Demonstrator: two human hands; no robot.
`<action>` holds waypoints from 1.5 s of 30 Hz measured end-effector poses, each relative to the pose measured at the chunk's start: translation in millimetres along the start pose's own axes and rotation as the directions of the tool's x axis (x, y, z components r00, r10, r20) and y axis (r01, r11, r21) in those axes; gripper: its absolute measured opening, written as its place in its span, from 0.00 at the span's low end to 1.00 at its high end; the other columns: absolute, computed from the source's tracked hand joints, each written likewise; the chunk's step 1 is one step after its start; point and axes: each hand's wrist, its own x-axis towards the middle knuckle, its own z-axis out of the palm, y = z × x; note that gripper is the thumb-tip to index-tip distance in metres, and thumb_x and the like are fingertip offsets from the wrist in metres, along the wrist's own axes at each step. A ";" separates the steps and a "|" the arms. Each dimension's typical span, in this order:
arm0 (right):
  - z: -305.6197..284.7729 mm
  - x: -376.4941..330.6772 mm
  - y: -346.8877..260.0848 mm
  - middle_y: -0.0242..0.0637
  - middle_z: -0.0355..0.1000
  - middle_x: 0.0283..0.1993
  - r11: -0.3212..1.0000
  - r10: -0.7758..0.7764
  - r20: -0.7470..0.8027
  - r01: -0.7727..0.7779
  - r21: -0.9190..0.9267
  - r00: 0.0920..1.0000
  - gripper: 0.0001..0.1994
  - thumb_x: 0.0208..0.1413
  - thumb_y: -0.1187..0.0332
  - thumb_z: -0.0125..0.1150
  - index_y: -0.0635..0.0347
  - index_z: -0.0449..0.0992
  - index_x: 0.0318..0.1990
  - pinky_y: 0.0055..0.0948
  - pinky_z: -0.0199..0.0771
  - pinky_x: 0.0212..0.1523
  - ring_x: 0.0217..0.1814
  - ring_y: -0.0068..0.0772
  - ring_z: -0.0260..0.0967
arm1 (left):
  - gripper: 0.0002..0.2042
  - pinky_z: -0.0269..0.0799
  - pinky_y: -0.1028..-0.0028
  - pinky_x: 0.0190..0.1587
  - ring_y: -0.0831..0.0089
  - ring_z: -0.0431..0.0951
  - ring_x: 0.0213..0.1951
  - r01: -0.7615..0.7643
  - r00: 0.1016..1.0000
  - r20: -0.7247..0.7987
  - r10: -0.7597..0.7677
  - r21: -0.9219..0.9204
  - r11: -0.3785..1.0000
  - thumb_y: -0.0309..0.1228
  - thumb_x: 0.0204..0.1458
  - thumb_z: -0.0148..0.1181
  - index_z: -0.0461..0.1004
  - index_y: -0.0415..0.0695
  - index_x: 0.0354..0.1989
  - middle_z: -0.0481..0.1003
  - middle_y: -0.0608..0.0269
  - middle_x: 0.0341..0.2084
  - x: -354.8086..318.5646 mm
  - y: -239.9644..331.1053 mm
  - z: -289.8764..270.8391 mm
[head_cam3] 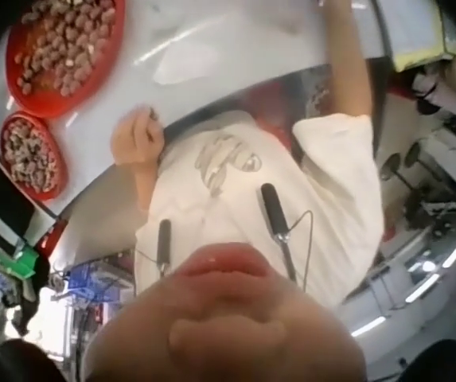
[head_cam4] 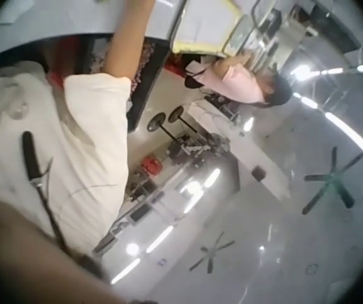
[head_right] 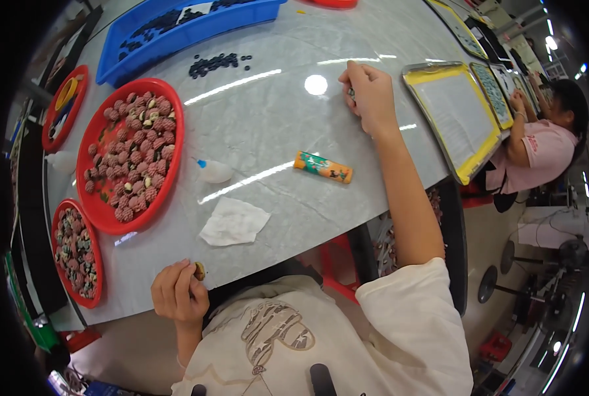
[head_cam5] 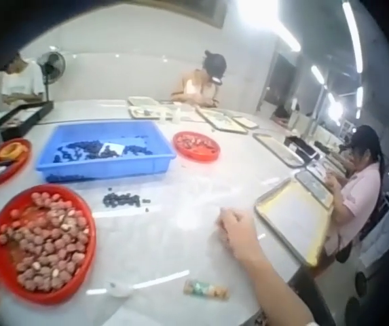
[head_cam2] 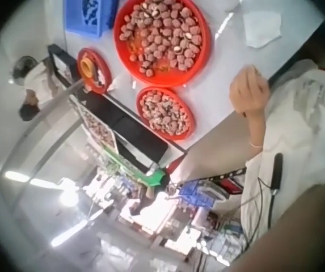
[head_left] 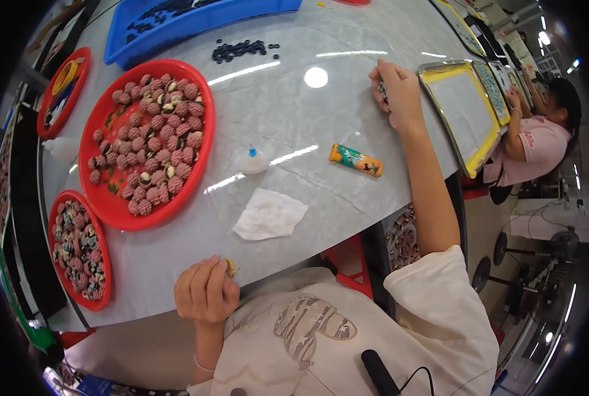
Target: The person assembles toy panda heads by applying glue from a bottle to small plastic parts and attaching them to the heads by hand.
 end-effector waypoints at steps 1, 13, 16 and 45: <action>5.6 -2.3 5.6 0.34 0.62 0.17 1.000 0.001 0.019 -0.001 0.012 1.000 0.10 0.49 0.66 0.50 0.61 0.66 0.21 0.21 0.51 0.09 0.14 0.22 0.56 | 0.07 0.68 0.73 0.32 0.66 0.71 0.29 -0.003 1.000 -0.003 0.002 -0.025 1.000 0.22 0.38 0.48 0.72 0.42 0.26 0.73 0.64 0.26 0.5 -0.8 -0.2; 19.5 -42.3 2.5 0.38 0.63 0.31 0.140 -0.555 0.529 0.699 -0.701 0.642 0.04 0.48 0.72 0.50 0.62 0.65 0.29 0.32 0.63 0.30 0.33 0.39 0.63 | 0.09 0.68 0.72 0.31 0.65 0.72 0.29 0.200 0.957 0.273 -0.100 -0.369 0.908 0.19 0.36 0.53 0.72 0.40 0.29 0.72 0.60 0.27 63.1 -42.8 -49.5; 13.0 -45.8 2.5 0.39 0.64 0.36 0.162 -0.542 0.531 0.701 -0.694 0.651 0.05 0.48 0.72 0.50 0.63 0.66 0.32 0.31 0.63 0.37 0.39 0.40 0.62 | 0.07 0.68 0.73 0.33 0.63 0.72 0.31 0.175 0.952 0.302 -0.044 -0.422 0.889 0.20 0.42 0.50 0.71 0.39 0.31 0.72 0.58 0.27 113.7 -70.4 -38.8; 109.4 -116.7 -8.1 0.38 0.69 0.41 0.793 -0.422 0.524 0.582 -0.183 0.740 0.14 0.41 0.75 0.57 0.65 0.69 0.39 0.24 0.64 0.39 0.37 0.29 0.66 | 0.10 0.68 0.77 0.39 0.73 0.71 0.36 0.433 0.877 0.426 -0.222 -0.901 -0.018 0.24 0.46 0.52 0.65 0.37 0.37 0.66 0.53 0.37 77.3 -31.1 -5.4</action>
